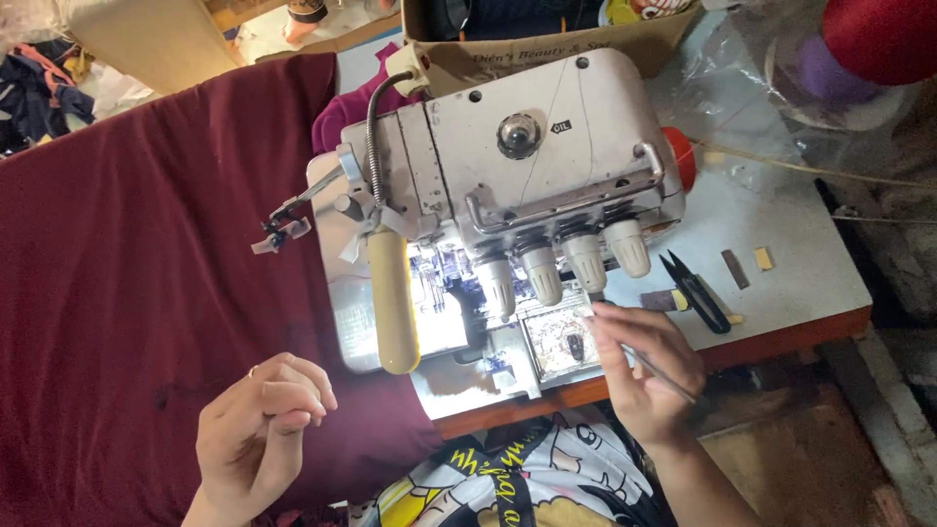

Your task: The person threads a sewing machine using a pair of tweezers to guide the thread through the machine's tension discs and guides. They repeatedly pull the thread through the mechanism and adjust its path with the tweezers.

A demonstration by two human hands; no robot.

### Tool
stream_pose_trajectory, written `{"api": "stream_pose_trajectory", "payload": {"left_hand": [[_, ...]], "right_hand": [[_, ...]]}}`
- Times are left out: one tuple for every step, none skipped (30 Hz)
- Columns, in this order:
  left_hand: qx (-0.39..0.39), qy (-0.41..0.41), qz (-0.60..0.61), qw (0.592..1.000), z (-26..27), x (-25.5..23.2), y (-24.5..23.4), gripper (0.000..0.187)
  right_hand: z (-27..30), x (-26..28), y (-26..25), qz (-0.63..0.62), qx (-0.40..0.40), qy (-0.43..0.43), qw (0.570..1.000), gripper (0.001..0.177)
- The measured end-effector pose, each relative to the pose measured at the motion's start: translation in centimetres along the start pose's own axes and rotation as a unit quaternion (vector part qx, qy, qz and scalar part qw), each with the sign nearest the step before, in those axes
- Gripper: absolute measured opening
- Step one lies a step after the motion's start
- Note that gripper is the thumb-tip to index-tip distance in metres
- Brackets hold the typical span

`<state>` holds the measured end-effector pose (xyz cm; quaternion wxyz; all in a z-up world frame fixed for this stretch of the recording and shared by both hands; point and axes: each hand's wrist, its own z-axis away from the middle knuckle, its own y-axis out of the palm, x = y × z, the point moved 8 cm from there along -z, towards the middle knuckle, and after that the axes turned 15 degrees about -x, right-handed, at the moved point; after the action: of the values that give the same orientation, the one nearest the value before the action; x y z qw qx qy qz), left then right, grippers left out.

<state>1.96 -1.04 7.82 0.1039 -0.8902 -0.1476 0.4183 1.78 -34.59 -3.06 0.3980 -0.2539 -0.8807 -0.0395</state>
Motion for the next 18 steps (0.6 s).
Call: {"api": "stream_pose_trajectory", "payload": {"left_hand": [[0.001, 0.001, 0.002, 1.000, 0.3, 0.2, 0.0, 0.028], [0.002, 0.009, 0.005, 1.000, 0.6, 0.3, 0.0, 0.025], [0.004, 0.017, 0.007, 1.000, 0.9, 0.4, -0.1, 0.023], [0.005, 0.018, 0.008, 1.000, 0.9, 0.4, 0.1, 0.023], [0.013, 0.023, 0.015, 1.000, 0.8, 0.3, 0.3, 0.021], [0.021, 0.028, 0.021, 0.999, 0.8, 0.2, 0.6, 0.018], [0.023, 0.029, 0.023, 0.999, 0.7, 0.3, 0.9, 0.018], [0.020, 0.030, 0.019, 0.999, 0.7, 0.3, 0.9, 0.020], [0.017, 0.030, 0.014, 0.999, 0.7, 0.3, 1.0, 0.021], [0.016, 0.030, 0.015, 0.999, 0.3, 0.0, 1.0, 0.021], [0.019, 0.029, 0.011, 0.999, 0.0, -0.3, 1.1, 0.026], [0.020, 0.028, 0.006, 0.999, -0.3, -0.6, 1.2, 0.030], [0.018, 0.027, 0.005, 0.999, 0.0, -0.2, 0.7, 0.030], [0.001, 0.033, 0.009, 0.999, 0.3, 0.1, 0.0, 0.029], [-0.016, 0.040, 0.014, 0.999, 0.6, 0.3, -0.6, 0.028], [-0.015, 0.039, 0.014, 0.999, 0.7, 0.6, -0.7, 0.028], [-0.014, 0.036, 0.004, 0.999, 0.8, 1.0, -0.6, 0.027], [-0.011, 0.033, -0.006, 0.999, 0.8, 1.3, -0.6, 0.026]], "right_hand": [[-0.5, 0.4, 0.1, 0.002, -0.001, -0.001, 1.000, 0.021], [-1.0, 0.6, 0.2, 0.006, -0.004, 0.014, 1.000, 0.024], [-1.5, 0.7, 0.4, 0.010, -0.007, 0.029, 1.000, 0.026], [-1.1, 0.3, 0.8, 0.011, -0.009, 0.029, 0.999, 0.026], [-0.7, -0.1, 1.3, -0.044, -0.007, 0.047, 0.998, 0.024], [-0.3, -0.5, 1.7, -0.098, -0.004, 0.064, 0.993, 0.023], [-0.6, -0.1, 1.8, -0.096, -0.006, 0.064, 0.993, 0.023], [-0.9, 0.5, 2.0, -0.058, 0.001, 0.048, 0.997, 0.021], [-1.1, 1.1, 2.2, -0.020, 0.007, 0.032, 0.999, 0.020], [-0.7, 0.8, 2.1, -0.019, 0.008, 0.031, 0.999, 0.020], [-0.4, 0.6, 1.7, -0.008, -0.009, 0.024, 1.000, 0.021], [-0.1, 0.4, 1.3, 0.003, -0.025, 0.015, 1.000, 0.022], [0.7, -0.1, 1.1, 0.002, -0.023, 0.014, 1.000, 0.022], [1.4, -0.4, 0.6, -0.002, -0.039, 0.007, 0.999, 0.020], [2.1, -0.7, 0.1, -0.006, -0.055, 0.000, 0.998, 0.017], [1.5, -0.3, 0.5, -0.006, -0.055, 0.001, 0.998, 0.017], [1.1, 0.6, 1.3, -0.001, -0.022, -0.031, 0.999, 0.021], [0.7, 1.4, 2.2, 0.004, 0.011, -0.062, 0.998, 0.026]]}}
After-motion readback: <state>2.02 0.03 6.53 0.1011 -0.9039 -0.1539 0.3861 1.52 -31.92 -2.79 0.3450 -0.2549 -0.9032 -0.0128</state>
